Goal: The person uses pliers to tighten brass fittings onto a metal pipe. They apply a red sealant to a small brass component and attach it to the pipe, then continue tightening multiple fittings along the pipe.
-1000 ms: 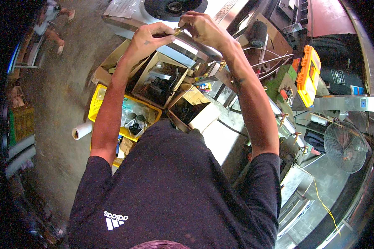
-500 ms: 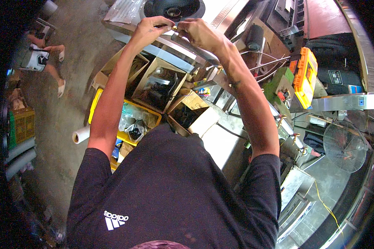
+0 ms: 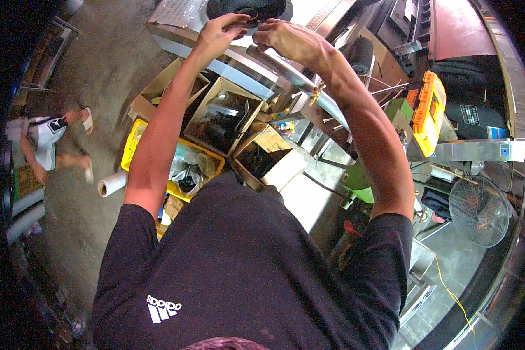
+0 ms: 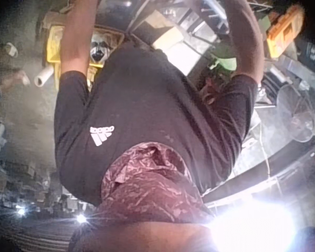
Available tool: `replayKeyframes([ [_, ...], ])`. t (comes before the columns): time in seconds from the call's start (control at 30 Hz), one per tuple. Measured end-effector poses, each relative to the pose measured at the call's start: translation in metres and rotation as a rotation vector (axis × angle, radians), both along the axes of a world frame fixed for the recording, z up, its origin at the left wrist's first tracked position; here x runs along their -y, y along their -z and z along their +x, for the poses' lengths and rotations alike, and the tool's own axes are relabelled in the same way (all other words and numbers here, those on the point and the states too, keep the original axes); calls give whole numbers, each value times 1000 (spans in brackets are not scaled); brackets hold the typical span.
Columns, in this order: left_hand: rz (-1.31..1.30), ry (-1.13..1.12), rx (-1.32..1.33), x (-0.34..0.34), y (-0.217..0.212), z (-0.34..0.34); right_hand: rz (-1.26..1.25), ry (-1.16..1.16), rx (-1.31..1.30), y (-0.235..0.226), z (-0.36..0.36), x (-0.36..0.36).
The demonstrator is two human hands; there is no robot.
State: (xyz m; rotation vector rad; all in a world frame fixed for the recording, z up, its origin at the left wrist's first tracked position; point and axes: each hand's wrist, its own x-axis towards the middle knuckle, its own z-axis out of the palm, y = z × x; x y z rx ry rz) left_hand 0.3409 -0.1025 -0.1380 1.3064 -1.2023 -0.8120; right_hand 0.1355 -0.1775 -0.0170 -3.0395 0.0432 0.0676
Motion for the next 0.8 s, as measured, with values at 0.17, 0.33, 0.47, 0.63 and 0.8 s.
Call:
replayKeyframes([
  [0.17,-5,-158,-26,-29,-6,-16,135,72,110,23,-8,17],
  [0.33,86,-334,-41,-69,-12,-54,129,329,-34,9,16,-1],
  [0.47,24,-247,102,-88,-44,-104,122,439,69,43,13,24],
  [0.63,-10,-390,158,-85,-34,-101,457,677,25,17,15,-5],
  [0.8,52,-364,214,-63,-42,-62,74,444,109,25,-2,-7],
])
